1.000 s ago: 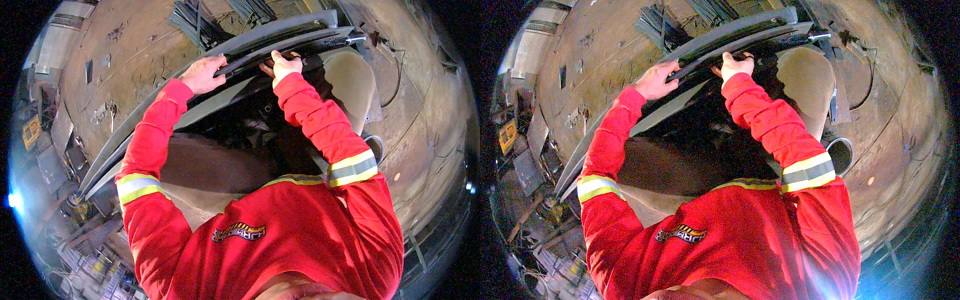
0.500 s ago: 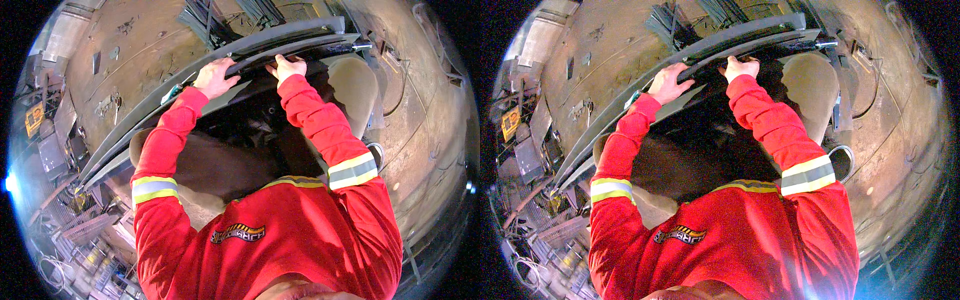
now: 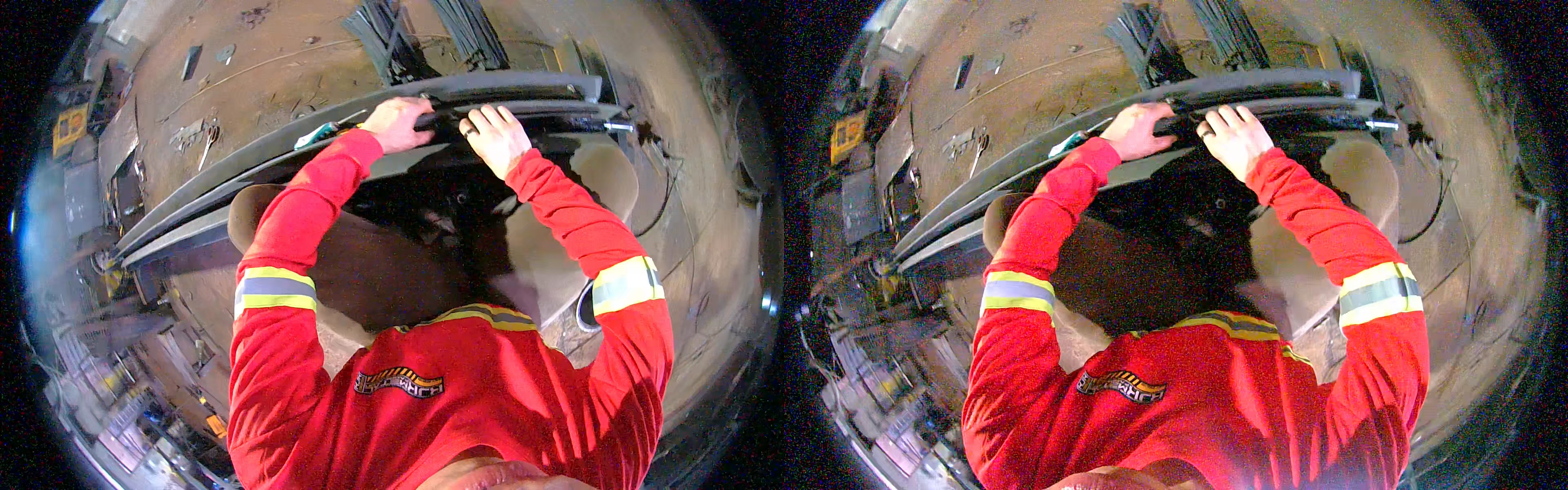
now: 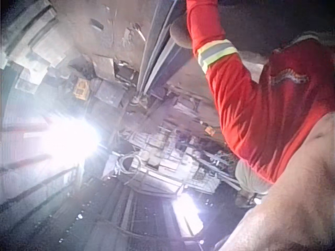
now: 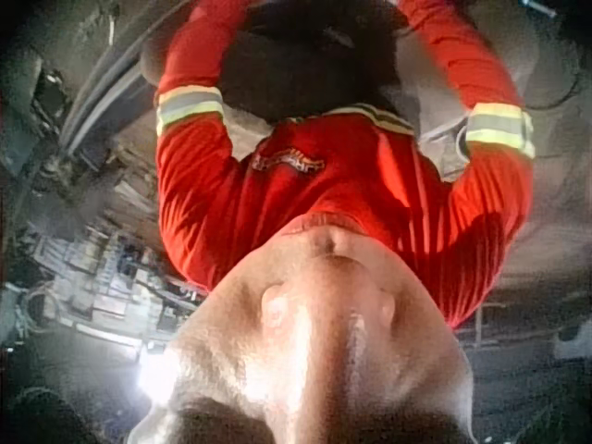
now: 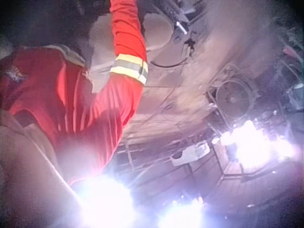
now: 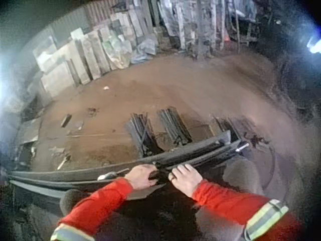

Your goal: The person sits on the floor and uses a screwdriver to tighten screws on a curved metal frame. They then pick up a thin metal strip, align it along the frame, and secure it in place using the screwdriver.

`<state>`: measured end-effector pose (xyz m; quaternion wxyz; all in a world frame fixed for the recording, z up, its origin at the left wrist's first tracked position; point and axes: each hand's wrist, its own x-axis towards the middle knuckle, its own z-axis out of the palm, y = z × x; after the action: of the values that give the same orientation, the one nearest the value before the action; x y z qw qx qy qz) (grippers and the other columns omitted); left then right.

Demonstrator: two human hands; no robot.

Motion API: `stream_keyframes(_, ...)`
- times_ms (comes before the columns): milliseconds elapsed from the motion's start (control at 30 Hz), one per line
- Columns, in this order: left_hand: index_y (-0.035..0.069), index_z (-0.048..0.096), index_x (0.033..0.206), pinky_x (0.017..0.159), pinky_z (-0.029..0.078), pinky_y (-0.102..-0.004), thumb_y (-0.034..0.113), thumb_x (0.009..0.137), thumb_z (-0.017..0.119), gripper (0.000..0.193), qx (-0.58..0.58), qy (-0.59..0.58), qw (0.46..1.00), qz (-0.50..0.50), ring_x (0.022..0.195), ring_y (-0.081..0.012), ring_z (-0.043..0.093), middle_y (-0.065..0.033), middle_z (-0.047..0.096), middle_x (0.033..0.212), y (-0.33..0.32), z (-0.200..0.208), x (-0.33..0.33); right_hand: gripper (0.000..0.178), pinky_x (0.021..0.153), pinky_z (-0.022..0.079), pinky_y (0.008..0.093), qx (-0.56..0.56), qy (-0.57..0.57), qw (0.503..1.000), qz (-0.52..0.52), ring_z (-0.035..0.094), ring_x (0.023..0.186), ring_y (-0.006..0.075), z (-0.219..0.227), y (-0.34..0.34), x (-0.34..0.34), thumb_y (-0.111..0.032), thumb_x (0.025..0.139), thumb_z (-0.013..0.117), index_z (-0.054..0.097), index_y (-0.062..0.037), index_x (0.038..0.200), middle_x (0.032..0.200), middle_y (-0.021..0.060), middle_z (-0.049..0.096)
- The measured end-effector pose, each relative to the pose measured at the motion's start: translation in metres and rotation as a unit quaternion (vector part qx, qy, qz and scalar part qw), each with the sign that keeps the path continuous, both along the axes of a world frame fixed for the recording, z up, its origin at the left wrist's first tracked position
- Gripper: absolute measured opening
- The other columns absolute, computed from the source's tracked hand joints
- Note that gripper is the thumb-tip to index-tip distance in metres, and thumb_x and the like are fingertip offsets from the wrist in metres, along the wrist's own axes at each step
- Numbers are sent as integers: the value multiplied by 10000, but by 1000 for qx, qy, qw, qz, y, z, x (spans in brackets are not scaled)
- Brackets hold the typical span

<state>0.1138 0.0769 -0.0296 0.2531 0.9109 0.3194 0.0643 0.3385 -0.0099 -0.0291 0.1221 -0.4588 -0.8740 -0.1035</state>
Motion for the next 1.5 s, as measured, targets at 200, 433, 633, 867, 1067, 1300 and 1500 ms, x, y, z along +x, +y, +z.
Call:
stream_keyframes(200, 46, 616, 994, 840, 500, -440, 293, 751, 703, 358, -21, 16, 999, 29, 943, -374, 613, -171, 646, 962, -1, -1, -4, 197, 643, 512, 301, 23, -35, 997, 62, 610, 726, 160, -26, 16, 5, -137, 741, 582, 571, -110, 936, 894, 28, 563)
stream_keyframes(433, 90, 636, 1163, 859, 507, -380, 471, 841, 657, 500, -108, 49, 983, 143, 991, -279, 658, -162, 681, 1049, 23, 42, -41, 186, 670, 517, 328, -23, 3, 995, 97, 614, 761, 184, -31, 17, 16, -124, 738, 571, 578, -80, 918, 902, 46, 562)
stream_keyframes(633, 87, 689, 970, 806, 511, -429, 454, 683, 760, 472, -25, 264, 939, 221, 926, -331, 656, -165, 688, 972, 52, 24, -158, 159, 639, 518, 332, 18, 64, 990, 127, 616, 730, 186, -21, 22, 8, -125, 730, 575, 561, -93, 885, 872, 40, 549)
stream_keyframes(867, 101, 519, 1138, 754, 505, -438, 241, 627, 822, 610, -1, 194, 952, 235, 843, -331, 661, -145, 667, 823, 33, 17, -145, 153, 606, 517, 331, 18, 89, 988, 124, 610, 708, 192, -30, 23, 13, -131, 738, 571, 558, -90, 886, 846, 43, 535)
stream_keyframes(1067, 74, 598, 998, 700, 514, -387, 167, 657, 773, 394, -11, 194, 962, 190, 761, -287, 653, -122, 643, 758, 39, 12, -150, 124, 600, 513, 329, 43, 110, 984, 132, 609, 702, 188, -29, 26, 12, -137, 764, 570, 553, -96, 880, 829, 36, 529)
stream_keyframes(1300, 52, 640, 1028, 767, 504, -321, 71, 691, 686, 340, -169, 61, 956, 233, 805, -150, 624, -53, 660, 848, 36, 12, -165, 186, 587, 490, 324, 9, 101, 987, 127, 590, 663, 198, -32, 27, 15, -117, 745, 675, 621, -91, 921, 833, 46, 569)
stream_keyframes(1500, 18, 598, 1075, 934, 452, -303, 10, 770, 626, 306, -217, -59, 947, 228, 980, -156, 608, -52, 654, 1021, 34, 38, -158, 185, 577, 483, 324, 11, 98, 987, 128, 579, 656, 202, -33, 27, 15, -109, 743, 667, 622, -90, 922, 830, 45, 552)
